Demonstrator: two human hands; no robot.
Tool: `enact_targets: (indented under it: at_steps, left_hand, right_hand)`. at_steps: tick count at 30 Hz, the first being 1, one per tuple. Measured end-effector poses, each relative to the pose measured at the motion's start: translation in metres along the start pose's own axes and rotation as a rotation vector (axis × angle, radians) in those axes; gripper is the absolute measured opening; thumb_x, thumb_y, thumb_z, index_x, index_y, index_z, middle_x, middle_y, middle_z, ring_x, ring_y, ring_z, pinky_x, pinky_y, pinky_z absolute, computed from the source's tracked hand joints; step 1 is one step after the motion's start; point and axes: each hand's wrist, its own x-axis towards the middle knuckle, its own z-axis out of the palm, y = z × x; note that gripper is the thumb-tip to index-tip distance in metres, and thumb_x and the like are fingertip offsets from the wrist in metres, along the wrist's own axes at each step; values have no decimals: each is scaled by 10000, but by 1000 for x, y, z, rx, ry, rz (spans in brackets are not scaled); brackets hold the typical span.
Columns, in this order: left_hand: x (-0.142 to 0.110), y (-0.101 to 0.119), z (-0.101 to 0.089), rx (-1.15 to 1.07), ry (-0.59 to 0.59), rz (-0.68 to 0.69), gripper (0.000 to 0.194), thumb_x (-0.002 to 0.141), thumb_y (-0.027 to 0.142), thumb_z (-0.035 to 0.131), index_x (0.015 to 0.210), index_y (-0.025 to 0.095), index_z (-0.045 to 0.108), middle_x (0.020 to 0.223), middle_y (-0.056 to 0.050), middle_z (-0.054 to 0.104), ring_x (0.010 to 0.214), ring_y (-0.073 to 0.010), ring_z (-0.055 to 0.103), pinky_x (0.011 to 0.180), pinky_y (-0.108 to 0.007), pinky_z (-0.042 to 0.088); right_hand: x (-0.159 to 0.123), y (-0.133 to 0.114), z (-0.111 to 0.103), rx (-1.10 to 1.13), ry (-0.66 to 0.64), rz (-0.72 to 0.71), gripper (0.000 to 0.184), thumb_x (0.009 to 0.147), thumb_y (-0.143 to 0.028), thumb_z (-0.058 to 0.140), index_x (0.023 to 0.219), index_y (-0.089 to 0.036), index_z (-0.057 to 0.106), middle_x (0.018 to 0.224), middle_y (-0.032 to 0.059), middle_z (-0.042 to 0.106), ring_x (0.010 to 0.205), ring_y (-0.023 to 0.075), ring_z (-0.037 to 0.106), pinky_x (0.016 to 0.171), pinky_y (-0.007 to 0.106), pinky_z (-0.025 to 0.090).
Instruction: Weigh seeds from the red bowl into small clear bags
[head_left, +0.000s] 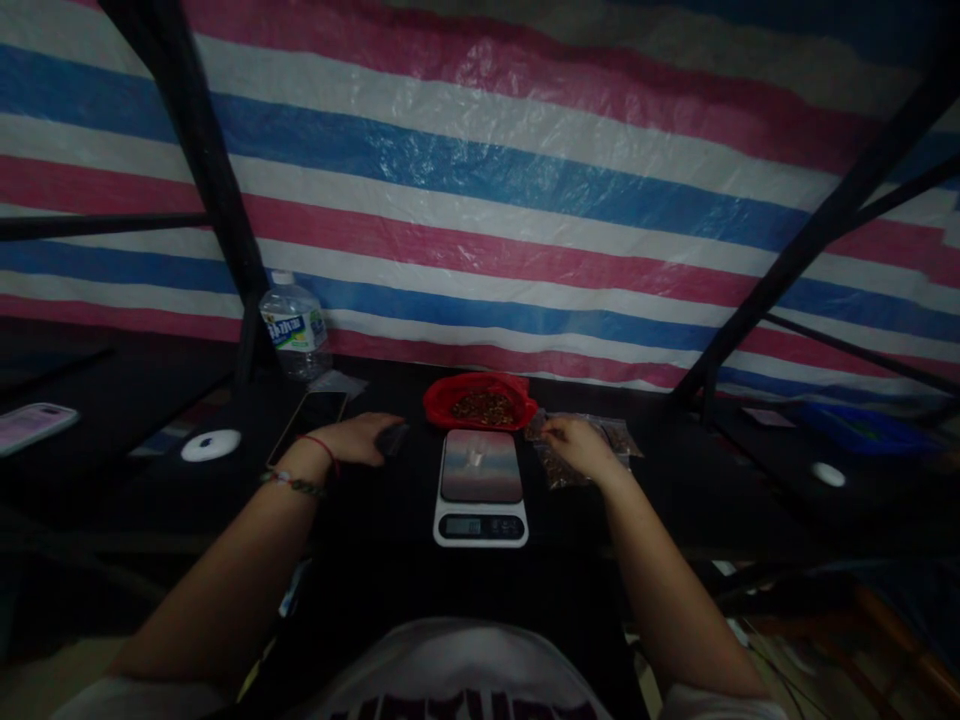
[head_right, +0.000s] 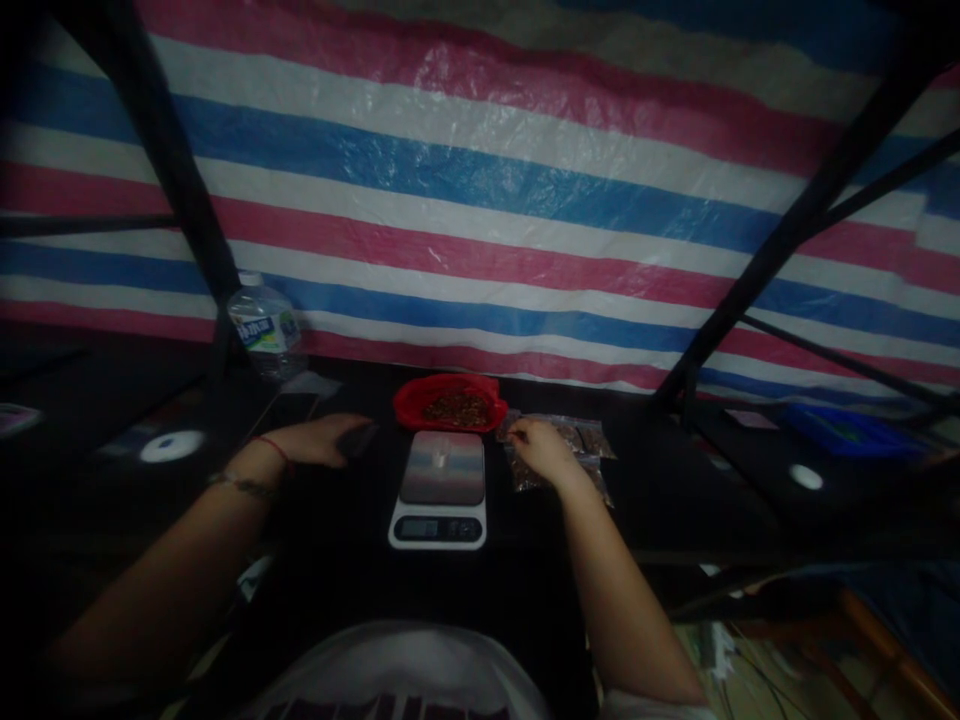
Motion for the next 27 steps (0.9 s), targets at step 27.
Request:
enact_targets:
  at_steps: [27]
  left_hand:
    - [33, 47, -19, -362, 702, 313, 310, 772, 390, 628, 1003, 187, 670, 834, -24, 699, 766, -161, 631, 744, -282, 477]
  right_hand:
    - [51, -41, 32, 488, 317, -152, 216, 868, -298, 509, 933, -216, 698, 921, 60, 704, 857, 187, 634, 793, 326, 473]
